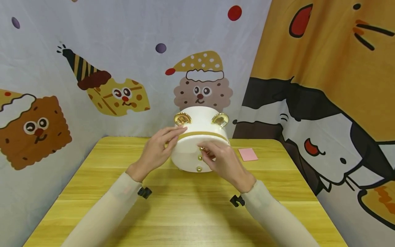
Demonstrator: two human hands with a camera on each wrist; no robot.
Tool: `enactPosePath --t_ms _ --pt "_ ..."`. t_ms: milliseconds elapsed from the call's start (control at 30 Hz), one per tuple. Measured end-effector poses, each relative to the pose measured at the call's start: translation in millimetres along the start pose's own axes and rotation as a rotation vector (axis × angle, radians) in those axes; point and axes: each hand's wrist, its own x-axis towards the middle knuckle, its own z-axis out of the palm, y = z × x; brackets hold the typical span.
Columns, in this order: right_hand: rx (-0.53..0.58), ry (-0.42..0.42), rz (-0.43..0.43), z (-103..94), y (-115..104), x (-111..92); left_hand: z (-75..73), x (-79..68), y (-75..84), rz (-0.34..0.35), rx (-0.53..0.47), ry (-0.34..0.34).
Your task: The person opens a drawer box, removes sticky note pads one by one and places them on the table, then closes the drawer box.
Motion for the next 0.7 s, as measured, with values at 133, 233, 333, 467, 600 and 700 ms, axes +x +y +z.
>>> enactPosePath --t_ms 133,233,333,467,600,700 --pt "0.010 -0.003 0.011 1.1 2 1 -0.2 0.3 0.4 -0.009 -0.003 -0.015" --pt "0.008 -0.006 0.012 2.5 5 2 -0.7 0.4 0.7 -0.014 0.001 -0.018" --pt "0.003 -0.003 0.006 3.5 7 4 -1.0 0.7 1.1 -0.009 0.004 -0.015" --pt "0.003 0.001 -0.002 4.2 9 5 -0.3 0.8 1.1 0.005 0.013 -0.005" --pt "-0.003 0.003 -0.003 5.1 10 6 0.2 0.4 0.5 0.014 0.023 -0.002" --pt "-0.008 0.005 -0.004 6.1 12 8 0.4 0.1 0.4 0.019 0.027 0.001"
